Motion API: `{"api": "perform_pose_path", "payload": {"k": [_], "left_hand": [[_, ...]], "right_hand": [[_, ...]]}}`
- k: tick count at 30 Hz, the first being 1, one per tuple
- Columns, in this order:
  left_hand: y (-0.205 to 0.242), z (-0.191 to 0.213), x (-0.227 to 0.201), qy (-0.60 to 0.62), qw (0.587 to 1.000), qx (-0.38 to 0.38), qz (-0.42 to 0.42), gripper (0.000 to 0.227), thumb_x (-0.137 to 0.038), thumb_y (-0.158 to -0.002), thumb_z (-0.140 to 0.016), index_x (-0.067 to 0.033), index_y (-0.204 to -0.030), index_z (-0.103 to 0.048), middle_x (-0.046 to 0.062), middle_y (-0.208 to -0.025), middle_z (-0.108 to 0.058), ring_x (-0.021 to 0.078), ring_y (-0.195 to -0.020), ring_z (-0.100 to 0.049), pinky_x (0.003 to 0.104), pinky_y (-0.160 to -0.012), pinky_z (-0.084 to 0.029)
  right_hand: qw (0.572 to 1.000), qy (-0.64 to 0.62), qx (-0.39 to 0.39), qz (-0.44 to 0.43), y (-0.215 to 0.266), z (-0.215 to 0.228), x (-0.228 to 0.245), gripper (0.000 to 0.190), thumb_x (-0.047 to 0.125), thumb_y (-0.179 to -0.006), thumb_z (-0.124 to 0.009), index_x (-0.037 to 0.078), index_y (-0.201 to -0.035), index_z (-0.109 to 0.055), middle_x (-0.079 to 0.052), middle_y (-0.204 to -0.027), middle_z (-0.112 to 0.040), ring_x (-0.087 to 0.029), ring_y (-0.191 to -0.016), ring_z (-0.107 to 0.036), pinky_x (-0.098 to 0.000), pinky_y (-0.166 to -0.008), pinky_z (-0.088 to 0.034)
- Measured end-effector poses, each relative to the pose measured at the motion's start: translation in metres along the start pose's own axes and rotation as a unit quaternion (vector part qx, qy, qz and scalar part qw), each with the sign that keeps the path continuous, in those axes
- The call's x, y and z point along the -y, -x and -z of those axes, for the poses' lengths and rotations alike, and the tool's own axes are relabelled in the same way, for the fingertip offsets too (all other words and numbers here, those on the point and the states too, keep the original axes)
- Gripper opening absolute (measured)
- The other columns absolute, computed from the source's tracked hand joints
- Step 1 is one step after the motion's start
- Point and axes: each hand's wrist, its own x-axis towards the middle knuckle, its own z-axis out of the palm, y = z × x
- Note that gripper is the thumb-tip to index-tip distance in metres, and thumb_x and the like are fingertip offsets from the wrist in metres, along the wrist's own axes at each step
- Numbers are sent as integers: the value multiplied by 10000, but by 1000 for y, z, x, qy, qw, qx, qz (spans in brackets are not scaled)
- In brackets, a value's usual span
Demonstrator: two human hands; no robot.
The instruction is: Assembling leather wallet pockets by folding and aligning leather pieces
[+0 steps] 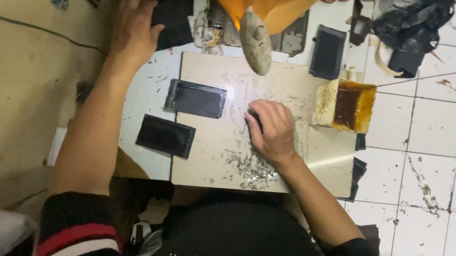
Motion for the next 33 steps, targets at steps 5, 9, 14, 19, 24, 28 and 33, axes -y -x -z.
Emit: {"api": "perform_pose_path", "payload": {"k": [5,9,14,19,24,28,33], "left_hand": [[0,-3,4,-1,999,43,6,484,-141,-991,-740,55,-1392,-553,283,-1327,-544,472,-1135,-554,544,-927,-491],[-3,-3,8,-22,997,64,31,571,-226,-989,-749,-2,-1468,-536,263,-1255,-576,477,-1116,-529,596,-859,-457],[-2,-5,12,54,998,-12,36,415,-130,-921,-780,8,-1285,-635,252,-1182,-594,456,-1077,-561,551,-881,-468],[7,13,15,175,983,-52,32,99,-114,-985,-725,-53,-1062,-710,149,-996,-646,367,-915,-654,509,-757,-509],[11,83,-28,332,941,40,55,153,-123,-1028,-663,-2,-1096,-727,84,-990,-750,174,-890,-698,313,-726,-545],[20,92,-49,371,923,74,67,153,-155,-1014,-673,-43,-1094,-739,47,-1010,-765,119,-926,-701,286,-767,-539],[32,111,-84,399,910,106,36,229,-146,-1014,-646,-1,-1181,-705,164,-1150,-744,246,-1083,-724,355,-922,-600]], "right_hand": [[979,182,88,-27,-19,8,-24,320,256,-1027,-653,32,-1254,-640,-198,-1263,-683,-312,-1096,-641,-427,-930,-529],[931,315,160,-88,-54,11,-51,365,-87,-870,-619,-32,-1229,-590,-320,-1412,-565,-427,-1150,-631,-515,-978,-552],[917,319,176,-160,-54,-17,-90,386,213,-1017,-536,-55,-1279,-628,-418,-1509,-411,-565,-1364,-438,-624,-1127,-391],[897,267,242,-257,-63,-19,-93,721,499,-1063,-424,-128,-1393,-560,-462,-1581,-235,-602,-1481,-197,-644,-1218,-167],[891,280,221,-280,-55,-20,-110,819,584,-1091,-375,-161,-1340,-609,-483,-1546,-304,-598,-1462,-240,-638,-1185,-185],[867,265,275,-320,-59,-20,-108,890,605,-1101,-290,-199,-1418,-506,-460,-1580,-252,-581,-1486,-198,-626,-1210,-139],[887,307,213,-272,-42,-37,-130,831,565,-1080,-439,-207,-1352,-579,-471,-1484,-419,-588,-1406,-340,-624,-1163,-227]]}}
